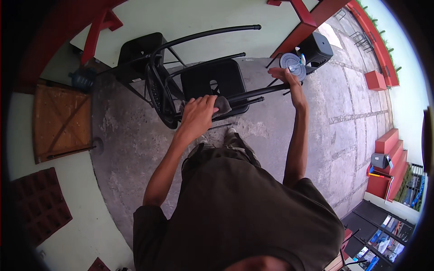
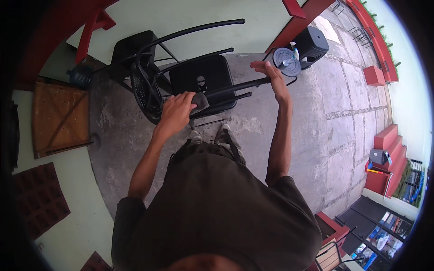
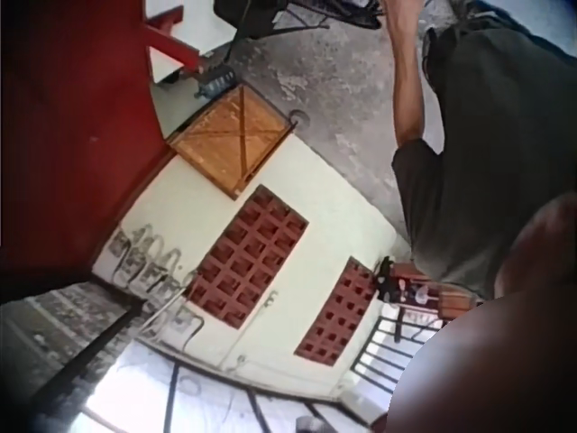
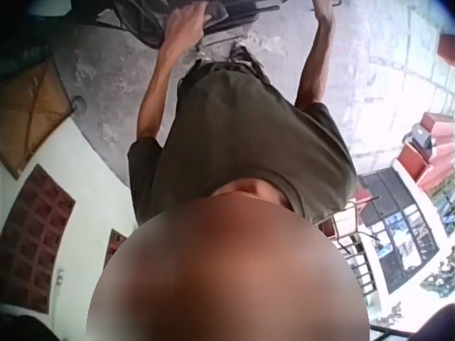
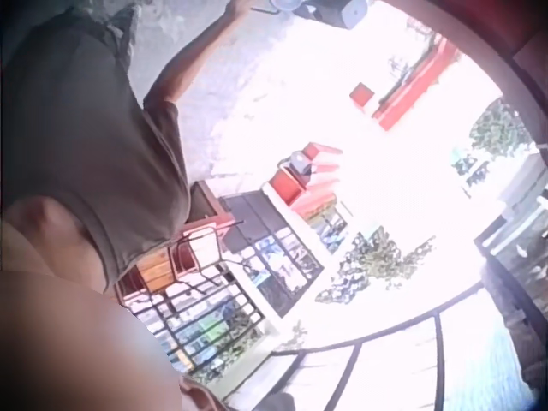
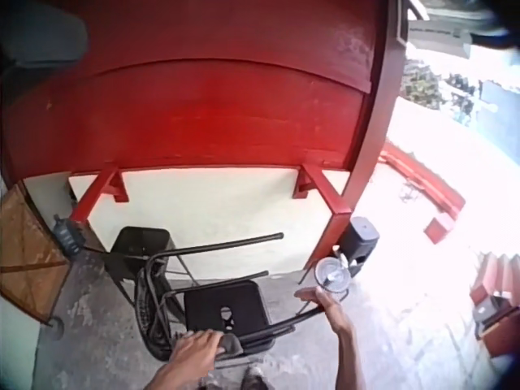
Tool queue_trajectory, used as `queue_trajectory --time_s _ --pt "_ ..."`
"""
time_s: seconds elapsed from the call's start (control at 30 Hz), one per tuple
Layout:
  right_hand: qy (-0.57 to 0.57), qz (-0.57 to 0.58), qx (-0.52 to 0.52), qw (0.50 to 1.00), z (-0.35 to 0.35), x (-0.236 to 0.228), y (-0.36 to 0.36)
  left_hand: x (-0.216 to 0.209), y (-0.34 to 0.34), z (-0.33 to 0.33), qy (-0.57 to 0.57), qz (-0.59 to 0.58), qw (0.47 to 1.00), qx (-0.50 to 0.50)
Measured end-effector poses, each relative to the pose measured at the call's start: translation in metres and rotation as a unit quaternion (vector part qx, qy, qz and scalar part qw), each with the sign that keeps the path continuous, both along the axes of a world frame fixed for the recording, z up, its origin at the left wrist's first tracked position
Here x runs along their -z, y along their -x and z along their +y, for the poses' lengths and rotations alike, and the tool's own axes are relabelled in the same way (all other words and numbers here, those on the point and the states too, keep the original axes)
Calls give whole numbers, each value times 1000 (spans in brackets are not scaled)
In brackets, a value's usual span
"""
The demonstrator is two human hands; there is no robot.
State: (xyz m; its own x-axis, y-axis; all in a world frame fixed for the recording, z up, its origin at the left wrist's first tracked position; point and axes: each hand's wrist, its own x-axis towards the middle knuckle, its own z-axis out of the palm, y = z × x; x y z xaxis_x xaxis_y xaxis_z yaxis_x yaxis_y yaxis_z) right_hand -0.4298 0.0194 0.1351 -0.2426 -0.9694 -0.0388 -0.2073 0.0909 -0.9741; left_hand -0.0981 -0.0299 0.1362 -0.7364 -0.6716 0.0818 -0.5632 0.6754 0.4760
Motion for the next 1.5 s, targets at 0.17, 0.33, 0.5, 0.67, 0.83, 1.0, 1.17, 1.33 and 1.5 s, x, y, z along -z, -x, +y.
queue_trajectory --time_s 0.17,0.33,0.5,0.67,0.83,1.0,1.17,1.33,1.5 --pt "14 -47 -49 998 0 -3 1 7 94 3 25 -10 999 36" --pt "6 -122 -107 987 2 -6 7 12 191 4 27 43 996 73" --pt "2 -159 -125 979 -2 -3 9 12 202 13 32 35 999 23" --pt "-13 -89 -93 992 -19 22 17 15 197 23 139 26 990 -5" --pt "-78 -80 -207 972 -20 28 27 11 134 30 163 46 985 -38" --pt "-58 -73 -199 976 -19 18 20 1 15 29 175 -7 978 -112" --pt "-43 -79 -200 976 -21 36 30 -13 -57 21 143 -11 980 -137" --pt "-22 -66 -164 984 -18 34 23 -21 -27 22 80 -33 987 -132" --pt "-27 -37 -147 988 -17 17 11 -12 75 19 67 -28 996 -46"
